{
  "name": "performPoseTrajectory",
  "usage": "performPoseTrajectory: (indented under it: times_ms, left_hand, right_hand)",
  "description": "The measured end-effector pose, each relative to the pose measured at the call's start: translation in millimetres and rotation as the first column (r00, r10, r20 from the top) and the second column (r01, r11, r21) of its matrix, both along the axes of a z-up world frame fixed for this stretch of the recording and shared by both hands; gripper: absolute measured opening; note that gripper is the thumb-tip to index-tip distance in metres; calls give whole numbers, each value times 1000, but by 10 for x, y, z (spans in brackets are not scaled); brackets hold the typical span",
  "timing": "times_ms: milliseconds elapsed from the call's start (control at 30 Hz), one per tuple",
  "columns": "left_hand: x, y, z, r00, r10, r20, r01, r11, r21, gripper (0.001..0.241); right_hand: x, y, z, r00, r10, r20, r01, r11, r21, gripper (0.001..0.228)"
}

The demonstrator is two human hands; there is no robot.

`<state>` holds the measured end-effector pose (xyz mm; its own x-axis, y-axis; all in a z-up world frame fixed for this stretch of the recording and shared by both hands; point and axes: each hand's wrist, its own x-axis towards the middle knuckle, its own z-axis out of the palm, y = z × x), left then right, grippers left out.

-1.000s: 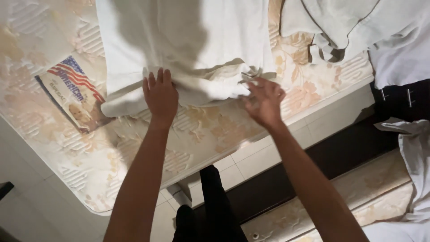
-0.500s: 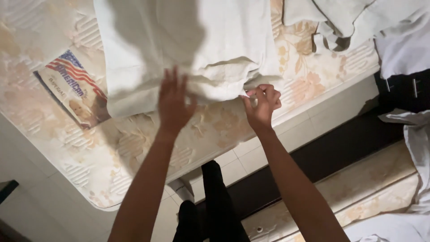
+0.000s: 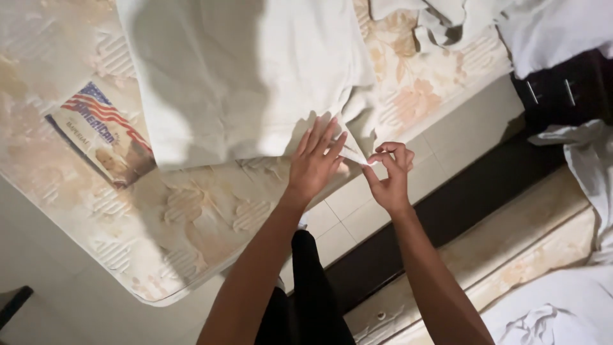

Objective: The person folds a white sheet on a mattress, smoothing it out and folding it into a compact rectangular shape. The person then folds a white towel on the same mattress, aligning the edges and folding it into a smaller square.

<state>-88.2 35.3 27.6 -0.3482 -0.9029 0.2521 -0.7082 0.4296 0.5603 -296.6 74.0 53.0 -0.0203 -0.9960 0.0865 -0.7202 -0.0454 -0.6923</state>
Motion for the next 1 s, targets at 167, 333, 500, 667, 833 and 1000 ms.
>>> performPoseTrajectory:
  times_ms: [167, 333, 500, 667, 833, 1000]
  left_hand:
    - [-195, 259, -126, 999, -40, 32, 43, 996, -82, 39]
    - [-304, 571, -166, 995, -97, 24, 100, 988, -119, 37]
    - [-315, 742, -131, 998, -26, -52, 23, 998, -53, 46]
    - [63, 962, -423, 997, 61, 53, -61, 998, -3, 50]
    - [670, 1148, -560, 986, 139, 88, -141, 990, 18, 51]
    - [1397, 1314, -937, 895, 247, 370, -286, 957, 53, 54]
  right_hand:
    - [-115, 225, 138, 997, 26, -71, -25, 1000, 7, 23]
    - [-45, 385, 113, 996, 10, -85, 0, 994, 107, 25]
    - [-7, 441, 31, 986, -168, 19, 165, 981, 98, 12]
    - [-221, 391, -89, 967, -252, -49, 255, 964, 75, 14]
    - [-230, 289, -150, 921, -336, -199, 360, 928, 100, 20]
    - [290, 237, -104, 967, -34, -254, 31, 999, -16, 39]
